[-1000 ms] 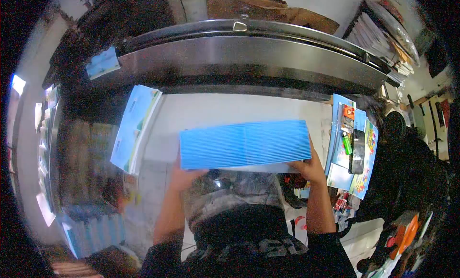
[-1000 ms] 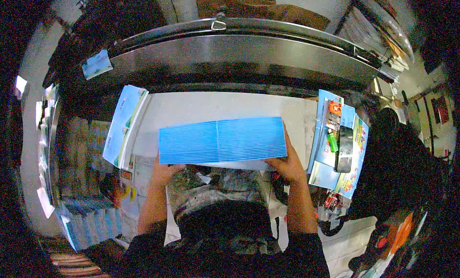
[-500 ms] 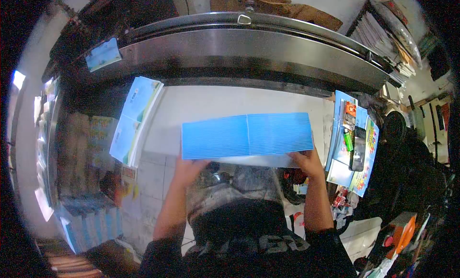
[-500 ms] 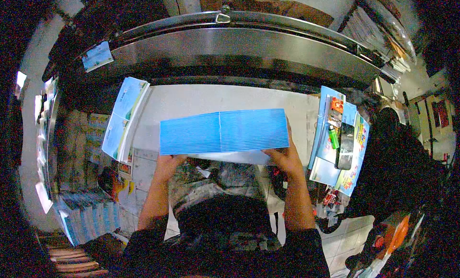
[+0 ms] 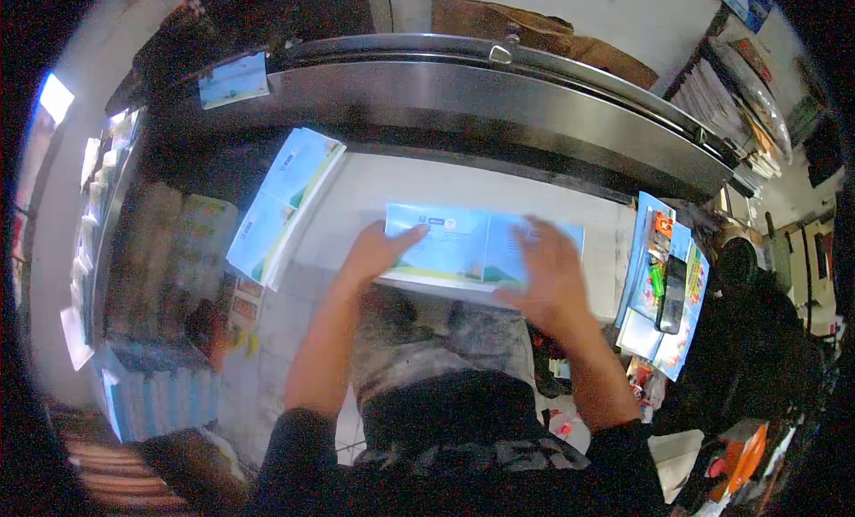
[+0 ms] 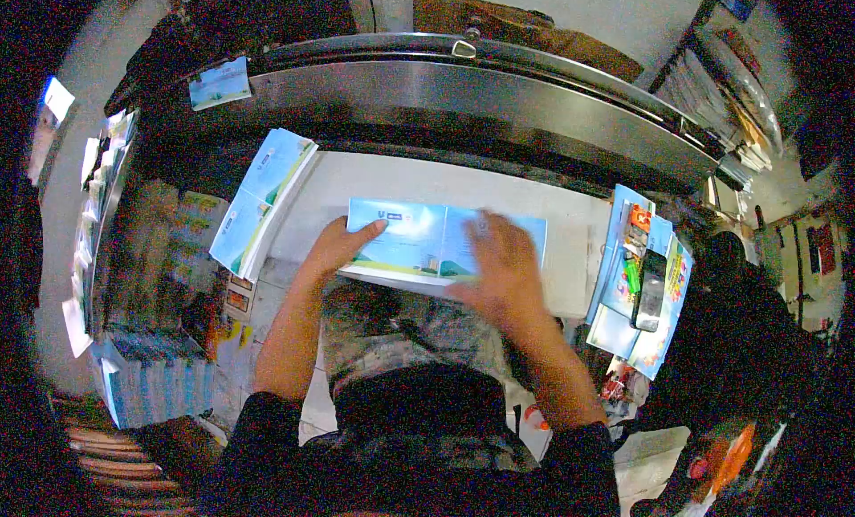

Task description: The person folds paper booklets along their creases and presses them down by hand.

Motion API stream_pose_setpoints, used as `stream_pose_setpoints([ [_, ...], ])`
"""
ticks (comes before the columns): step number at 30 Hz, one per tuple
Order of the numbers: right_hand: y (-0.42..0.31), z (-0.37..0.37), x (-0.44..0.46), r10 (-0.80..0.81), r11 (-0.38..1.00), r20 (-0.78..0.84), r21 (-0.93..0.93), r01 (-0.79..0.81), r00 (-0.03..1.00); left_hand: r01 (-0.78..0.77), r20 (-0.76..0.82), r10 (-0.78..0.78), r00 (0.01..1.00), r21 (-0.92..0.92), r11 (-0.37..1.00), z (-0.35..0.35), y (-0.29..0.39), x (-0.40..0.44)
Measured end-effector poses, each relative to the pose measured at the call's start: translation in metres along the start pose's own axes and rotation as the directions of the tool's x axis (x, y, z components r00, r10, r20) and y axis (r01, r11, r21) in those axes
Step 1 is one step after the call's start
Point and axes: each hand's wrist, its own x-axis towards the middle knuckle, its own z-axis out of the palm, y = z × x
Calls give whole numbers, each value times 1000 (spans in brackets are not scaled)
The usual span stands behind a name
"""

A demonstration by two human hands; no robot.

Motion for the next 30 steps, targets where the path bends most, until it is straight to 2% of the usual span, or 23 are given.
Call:
stream_pose_setpoints([
  [1, -18, 0, 3, -97, 993, 91, -52, 102, 991, 0, -3, 0, 1000, -1, 1000, -7, 5, -3],
  [2, -19, 4, 3, -106, 992, 91, -54, 112, 990, 35, -16, -33, 999, 126, 991, -19, 15, -7],
  [3, -18, 11, 5, -131, 978, 194, -135, 159, 972, 70, -34, -64, 997, 250, 966, -29, 19, -8],
  [4, -18, 15, 8, -144, 954, 298, -210, 212, 944, 71, -41, -63, 997, 243, 967, -35, 4, -6],
  [5, -17, 9, 14, -153, 952, 304, -210, 223, 940, -136, -166, 164, 972, 166, 977, -40, -13, -7],
  [7, -8, -18, 33, -134, 988, 494, 132, 78, 859, -340, -297, 360, 885, 118, 933, -34, -36, -14],
  [8, 2, -28, 47, -182, 973, 535, 220, 73, 825, -340, -200, 312, 929, -128, 932, -26, -26, -24],
  [9, 11, -36, 67, -215, 973, 597, 195, 121, 773, -297, -87, 285, 955, -365, 882, -20, -21, -30],
  [10, 12, -51, 92, -180, 983, 649, 155, 102, 739, -232, 36, 308, 951, -577, 783, -11, -46, -17],
  [11, 15, -62, 112, -167, 983, 580, 35, 180, 797, -226, 46, 308, 950, -579, 784, -7, -36, -20],
  [12, 15, -69, 136, -98, 983, 562, -73, 167, 821, -331, -23, 347, 938, -368, 869, -1, -17, -28],
  [13, 22, -67, 149, -123, 973, 471, -116, 200, 873, -413, -85, 405, 911, -134, 901, 3, -5, -29],
  [14, 32, -55, 163, -108, 948, 448, -222, 228, 887, -407, -69, 406, 911, -303, 862, 5, -6, -24],
  [15, 40, -47, 171, -106, 947, 451, -227, 228, 886, -407, -69, 407, 911, -309, 860, 7, -10, -21],
  [17, 49, -40, 182, -160, 954, 485, -146, 261, 860, -435, -89, 426, 900, -193, 880, 7, -14, -18],
  [21, 61, -40, 189, -232, 962, 518, -2, 273, 823, -391, -64, 387, 920, -234, 890, 7, -11, -21],
  [23, 59, -46, 190, -206, 978, 542, 89, 188, 815, -396, -85, 388, 918, -109, 912, 5, -16, -20],
  [24, 59, -46, 192, -201, 979, 545, 87, 184, 814, -395, -80, 388, 918, -113, 912, 4, -18, -18],
  [26, 59, -49, 199, -269, 962, 575, 127, 240, 773, -417, -27, 418, 908, -151, 896, 2, -17, -19],
  [27, 56, -57, 199, -233, 971, 503, 67, 231, 832, -416, -36, 416, 909, -159, 895, 1, -22, -19],
  [28, 50, -72, 204, -210, 974, 420, 10, 227, 883, -347, -36, 351, 936, -273, 897, -2, -29, -19],
  [29, 52, -94, 227, -239, 971, 402, 74, 229, 884, -278, -40, 285, 958, -382, 881, -4, -38, -18],
  [30, 42, -107, 240, -174, 980, 74, -88, 180, 982, -412, -104, 405, 908, -393, 822, 5, -54, -9],
])
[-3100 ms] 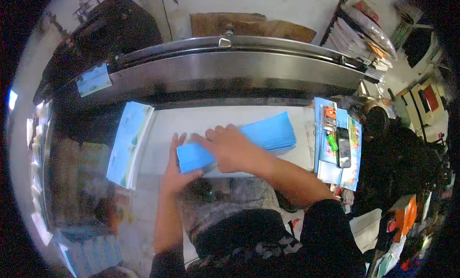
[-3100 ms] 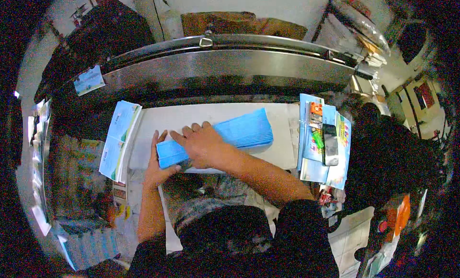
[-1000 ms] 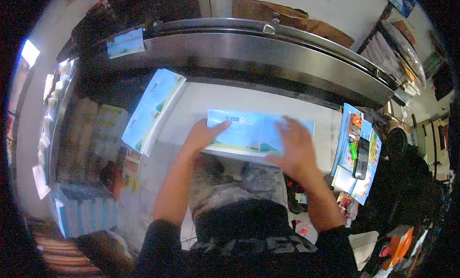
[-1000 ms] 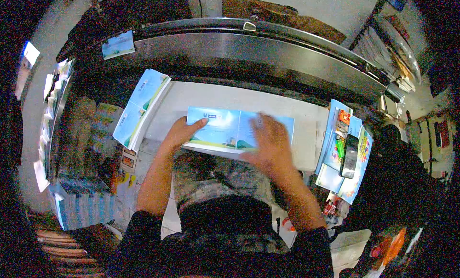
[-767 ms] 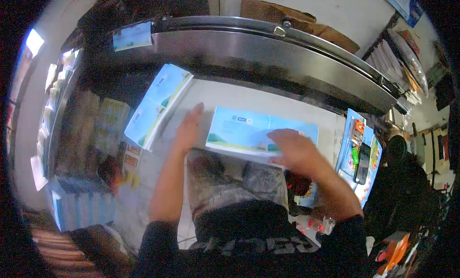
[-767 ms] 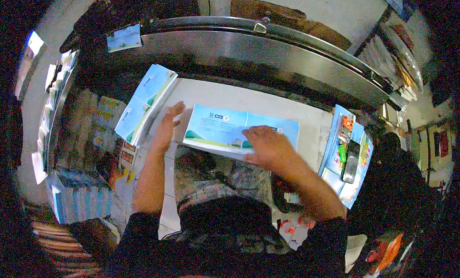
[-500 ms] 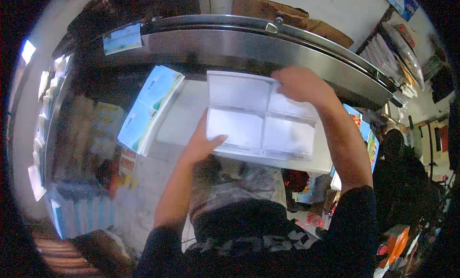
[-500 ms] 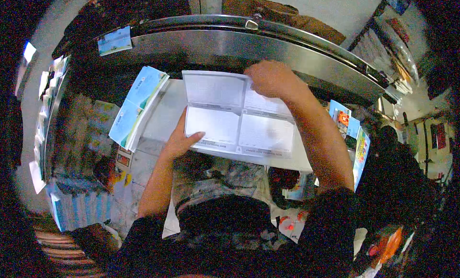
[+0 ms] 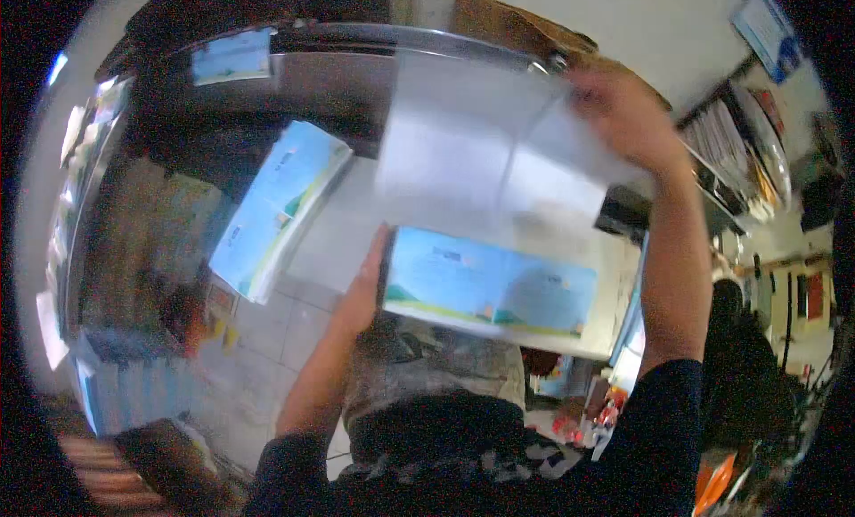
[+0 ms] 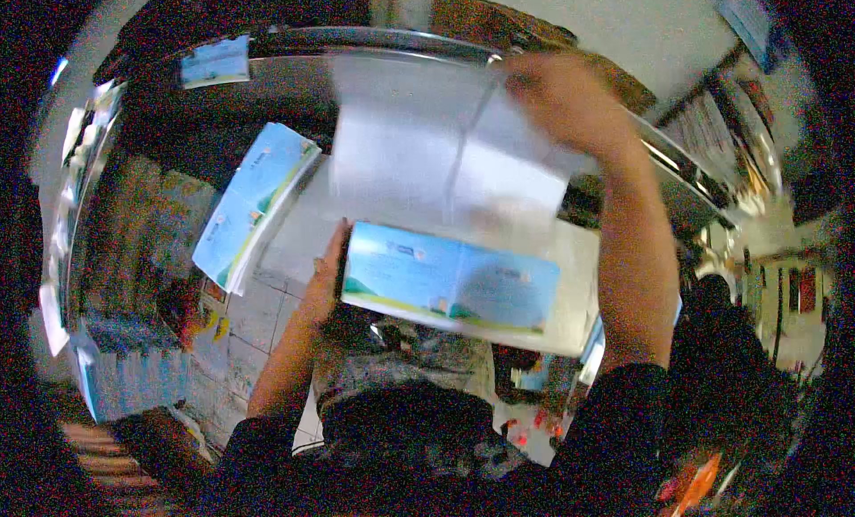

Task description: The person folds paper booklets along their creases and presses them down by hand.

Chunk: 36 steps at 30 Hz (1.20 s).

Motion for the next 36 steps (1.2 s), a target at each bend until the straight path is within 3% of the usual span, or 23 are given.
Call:
stream_pose_setpoints([
  [1, -10, -19, 18, 69, 997, -127, 26, -66, 990, -90, 14, 92, 996, -108, 990, -1, -15, -1],
  [2, -15, -20, 38, -68, 998, -449, -30, 61, 891, -36, 19, 37, 999, -59, 998, -2, -6, -3],
  [3, -24, -23, 61, -93, 989, -526, -149, 17, 845, 18, 24, -18, 1000, -11, 1000, -1, 4, -4],
  [4, -36, -12, 82, -167, 976, -598, -213, 45, 784, -98, 24, 103, 994, -135, 986, 2, 0, -4],
  [5, -46, 6, 103, -239, 958, -660, -282, 60, 712, -28, 28, 30, 999, -61, 998, 0, 11, -4],
  [7, -54, 50, 144, -429, 875, -561, -453, 171, 708, 9, 24, -5, 1000, -178, 984, -1, 16, -4],
  [8, -57, 84, 152, -397, 880, -493, -444, 169, 774, -2, 20, 6, 1000, -167, 986, 4, 23, -3],
  [10, -54, 145, 146, -299, 904, -282, -389, 176, 911, -130, -32, 158, 987, 422, 897, 22, 39, -8],
  [11, -52, 161, 137, -238, 921, -146, -349, 175, 960, -136, -39, 167, 985, 418, 898, 22, 33, -7],
  [15, -20, 177, 118, -131, 982, -122, -155, 111, 984, -126, -38, 169, 985, 512, 850, 27, 22, -4],
  [17, -9, 176, 116, -289, 957, -116, -25, 288, 950, -116, -25, 158, 987, 564, 817, 29, 26, -7],
  [18, -10, 179, 110, -188, 982, 54, 44, 186, 981, -114, -30, 153, 988, 533, 838, 27, 21, -4],
  [19, -17, 176, 102, -233, 965, 42, 136, 225, 972, -111, -39, 150, 988, 502, 858, 24, 18, 1],
  [22, -44, 148, 75, -165, 986, -50, -42, 163, 985, -131, -49, 170, 984, 444, 886, 22, 23, 4],
  [24, -68, 119, 38, -72, 988, 167, 144, 48, 983, -87, -46, 113, 993, 380, 921, 22, 27, 0],
  [26, -96, 101, -46, -145, 988, 293, 87, 124, 945, -89, -96, 127, 987, 328, 941, 24, 28, 1],
  [27, -107, 98, -95, -220, 974, 252, 110, 198, 942, -90, -94, 126, 988, 318, 944, 25, 26, 2],
  [29, -123, 104, -168, -203, 964, 192, -131, 230, 960, -76, -91, 113, 989, 337, 939, 24, 20, 3],
  [31, -114, 121, -202, -132, 971, 202, -172, 168, 971, -71, -53, 91, 994, 293, 954, 20, 21, 5],
  [33, -98, 115, -212, -59, 972, 204, -212, 103, 977, -182, -47, 199, 979, 250, 951, 16, 4, 11],
  [34, -89, 97, -206, -54, 998, 316, 57, 38, 947, -65, -71, 84, 994, 235, 970, 19, 13, 12],
  [35, -80, 86, -208, -69, 945, 424, 317, -77, 903, -55, -48, 68, 996, 236, 970, 23, 1, 9],
  [36, -70, 86, -204, -94, 958, 396, 286, -25, 914, -69, -38, 69, 997, -8, 998, 21, -19, 10],
])
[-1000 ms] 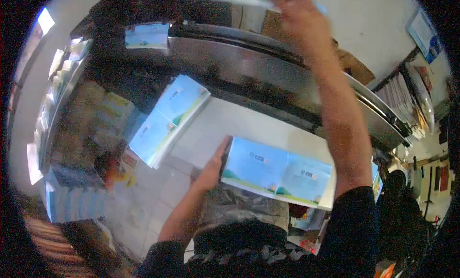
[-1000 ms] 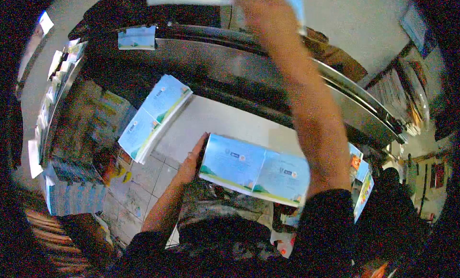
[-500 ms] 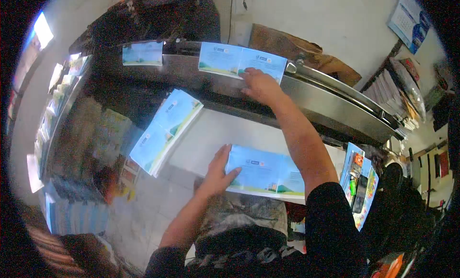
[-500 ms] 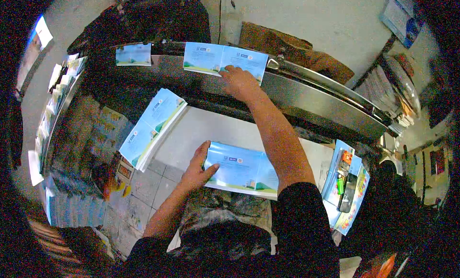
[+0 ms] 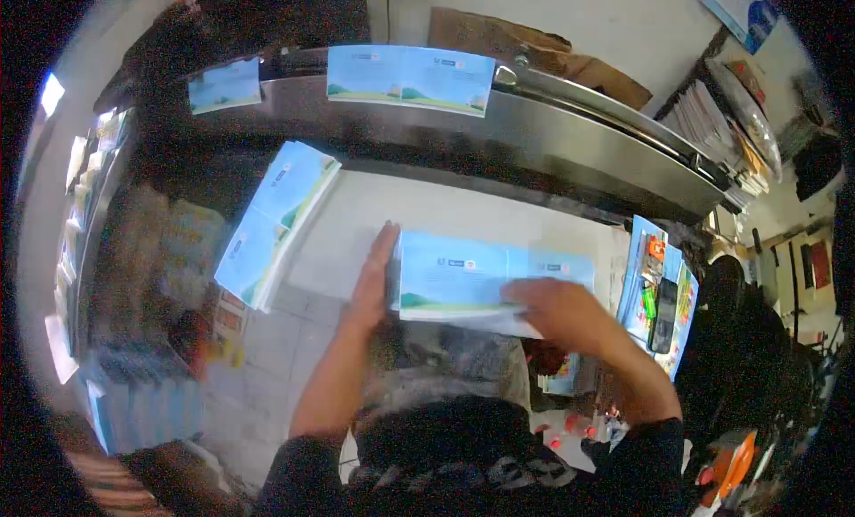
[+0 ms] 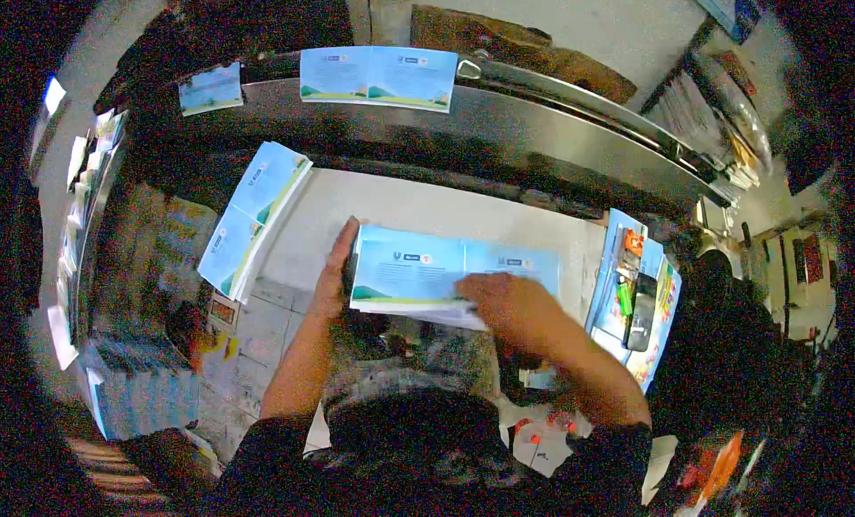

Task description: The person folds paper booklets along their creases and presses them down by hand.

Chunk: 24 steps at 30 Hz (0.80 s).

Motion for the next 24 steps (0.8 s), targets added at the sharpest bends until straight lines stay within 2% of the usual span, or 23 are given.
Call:
stream_pose_setpoints([
  [2, 26, -27, 6, -15, 991, 44, -131, 21, 999, 73, 10, -74, 997, 38, 997, 0, 2, 6],
  [3, 24, -50, 11, 156, 964, -136, -194, -181, 978, 110, 15, -111, 994, 57, 992, 0, 2, 9],
  [4, 36, -84, 14, 296, 899, -157, -287, -331, 942, -3, 6, 2, 1000, 280, 960, 5, 30, 3],
  [5, 51, -112, 16, 371, 799, -285, -388, -460, 884, -108, 18, 114, 993, 489, 865, 7, 44, 0],
  [6, 73, -133, 12, 205, 734, -530, -473, -488, 823, -67, 36, 57, 998, 420, 905, 3, 36, 1],
  [7, 89, -160, 19, 222, 807, -716, -246, -537, 662, -66, 27, 60, 998, 422, 904, 3, 37, 2],
  [8, 110, -174, 19, 348, 724, -800, -102, -683, 488, -52, 29, 44, 999, 413, 909, 3, 38, 2],
  [9, 128, -182, 24, 343, 728, -799, -106, -677, 494, -36, 32, 26, 999, 403, 914, 3, 39, 2],
  [10, 149, -186, 31, 38, 771, -875, -282, -571, 483, -35, 24, 28, 999, 404, 914, 4, 39, 2],
  [11, 170, -186, 37, -271, 750, -866, -464, -472, 421, -38, 17, 34, 999, 405, 914, 4, 39, 2],
  [13, 227, -162, 53, -102, 824, -823, -385, -417, 559, -37, 0, 41, 999, 411, 911, 4, 39, 1],
  [14, 226, -145, 60, 177, 870, -761, -176, -461, 624, -35, 1, 37, 999, 402, 915, 4, 38, 2],
  [15, 238, -127, 58, 262, 856, -618, -205, -474, 741, -32, 4, 33, 999, 394, 919, 3, 37, 2],
  [16, 240, -108, 56, -100, 890, -660, -394, -230, 745, -30, -3, 34, 999, 399, 917, 1, 39, 1],
  [18, 204, -93, 41, 271, 855, -556, -236, -462, 786, -13, -1, 15, 1000, 383, 924, 2, 44, 1],
  [20, 148, -75, 37, 228, 885, -544, -230, -404, 808, -17, -9, 22, 1000, 384, 923, 3, 43, 1],
  [21, 134, -50, 34, 249, 888, -483, -232, -397, 840, -34, -1, 38, 999, 386, 922, 3, 43, 2],
  [22, 97, -31, 25, 203, 953, -416, -125, -277, 886, -33, 2, 35, 999, 407, 913, 3, 43, 1],
  [23, 61, -6, 18, 178, 949, -289, -202, -242, 941, -11, -42, 31, 999, 421, 907, 3, 42, 1],
  [24, 14, 1, 18, 211, 928, -96, -293, -231, 973, -40, 0, 43, 999, 397, 917, 0, 42, 2],
])
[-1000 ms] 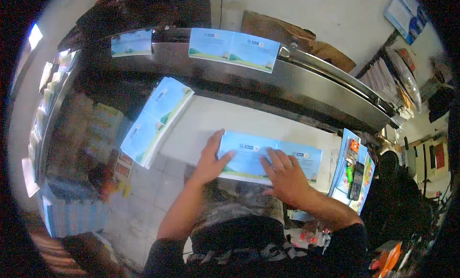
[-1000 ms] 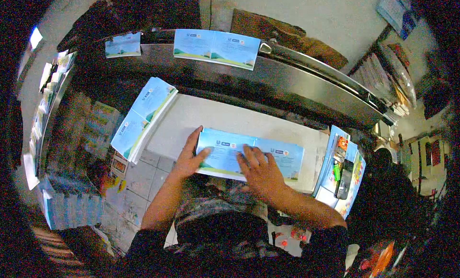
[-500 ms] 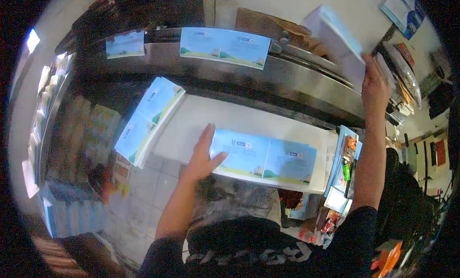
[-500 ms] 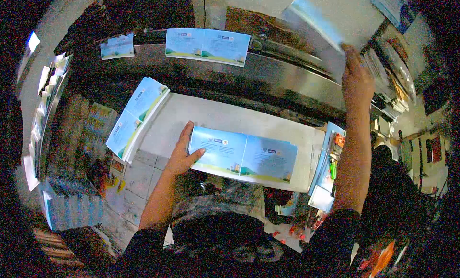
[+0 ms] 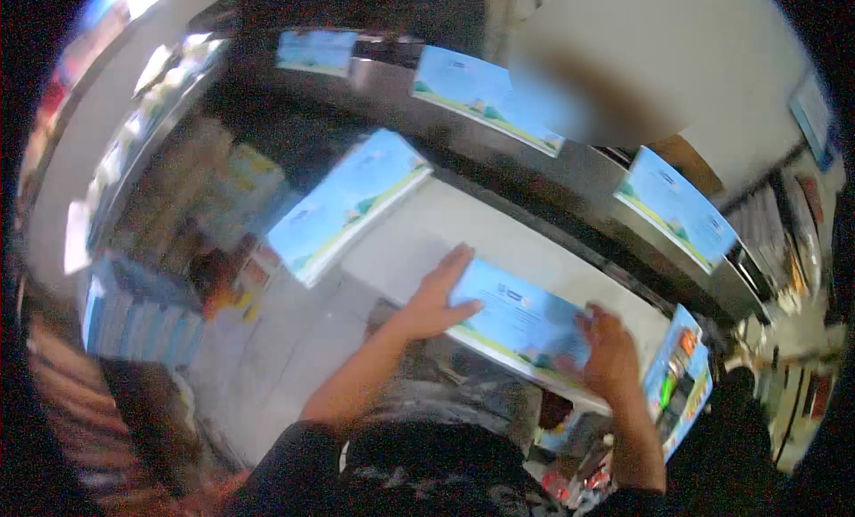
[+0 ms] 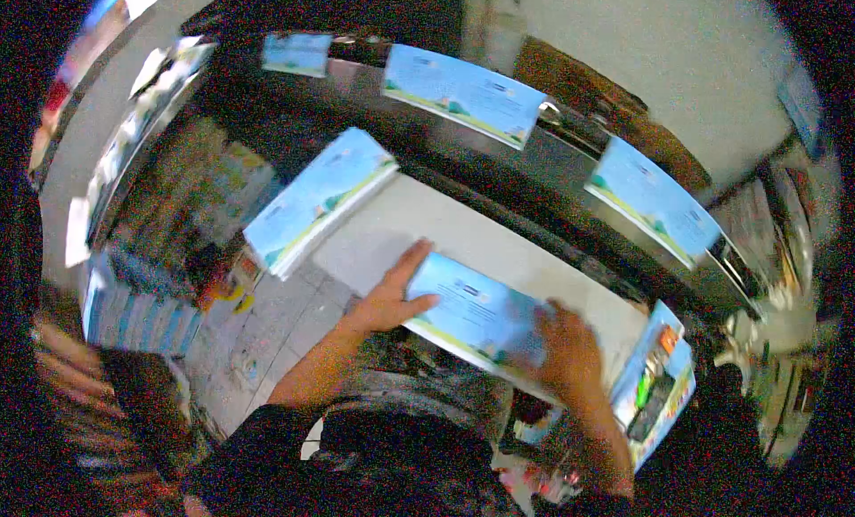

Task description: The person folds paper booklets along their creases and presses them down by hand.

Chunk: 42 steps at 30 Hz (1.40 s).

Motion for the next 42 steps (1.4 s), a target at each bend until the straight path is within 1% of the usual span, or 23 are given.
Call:
stream_pose_setpoints([
  [2, -43, 14, -18, -157, 983, -74, -102, 149, 985, -8, 6, 8, 1000, -13, 1000, -3, -3, -1],
  [3, -44, 22, -22, -189, 978, -73, -99, 181, 979, -34, 13, 37, 999, -141, 989, -3, -5, -1],
  [5, -45, 23, -23, -118, 986, 4, -119, 118, 993, -59, 9, 64, 998, -265, 962, 0, -14, 1],
  [6, -39, 12, -23, -88, 995, 121, 55, 82, 989, -122, 20, 133, 991, -274, 954, 1, -21, 2],
  [9, -20, -19, -19, -156, 953, 161, 285, 106, 975, -226, 7, 239, 971, -300, 927, -1, -24, 1],
  [11, -27, -52, -11, 133, 931, 176, 314, -184, 975, -201, 24, 211, 977, -215, 956, 0, -25, 1],
  [12, -17, -60, -5, 9, 981, -11, 193, -7, 1000, -216, 31, 221, 975, -111, 970, 0, -23, 0],
  [15, 52, -74, 14, 129, 988, -186, 107, -111, 974, -192, 22, 192, 981, -23, 981, -1, -15, 2],
  [16, 86, -87, 23, 300, 953, -152, 8, -302, 942, -189, 15, 189, 982, -18, 982, 0, -17, 3],
  [17, 129, -93, 28, 361, 932, -346, 167, -322, 866, -185, 17, 186, 982, -28, 982, 2, -19, 4],
  [18, 167, -117, 33, 396, 896, -418, -20, -444, 818, -183, 21, 184, 983, -40, 982, 3, -21, 4],
  [19, 218, -114, 38, 217, 963, -705, 40, -267, 675, -181, 19, 182, 983, -35, 983, 4, -21, 3],
  [20, 211, -134, 44, 93, 922, -790, -162, -352, 606, -174, 19, 175, 984, -38, 984, 3, -19, 3],
  [23, 249, -132, 80, -107, 875, -862, -318, -364, 495, -149, 31, 150, 988, -43, 988, 1, -13, 2],
  [25, 258, -105, 85, -191, 881, -817, -387, -271, 544, -124, 47, 127, 991, -44, 991, 1, -11, 1],
  [27, 277, -45, 95, 211, 975, -613, 190, -117, 761, -146, 33, 148, 988, -51, 988, 2, -13, 2],
  [29, 255, -20, 80, 39, 991, -581, -81, -106, 813, -141, 38, 142, 989, -43, 989, 2, -14, 1],
  [30, 221, -27, 72, 97, 962, -539, -165, -218, 836, -135, 44, 137, 990, -34, 990, 2, -15, 2],
  [33, 254, 5, 59, 200, 930, -396, -212, -301, 896, -141, 28, 142, 989, -30, 990, 2, -13, 2],
  [36, 122, -11, 38, 281, 960, -255, 80, -269, 925, -112, 38, 113, 993, -26, 993, 0, -11, 1],
  [37, 68, -13, 26, 249, 962, -248, 174, -210, 936, -114, 39, 115, 993, -28, 993, 0, -10, 2],
  [40, -44, 5, 1, -153, 988, -95, -47, 149, 984, -117, 33, 118, 993, -15, 993, 2, -13, 1],
  [42, -65, 16, -8, -172, 980, -49, -104, 167, 984, -132, 23, 134, 991, -87, 987, 3, -16, 2],
])
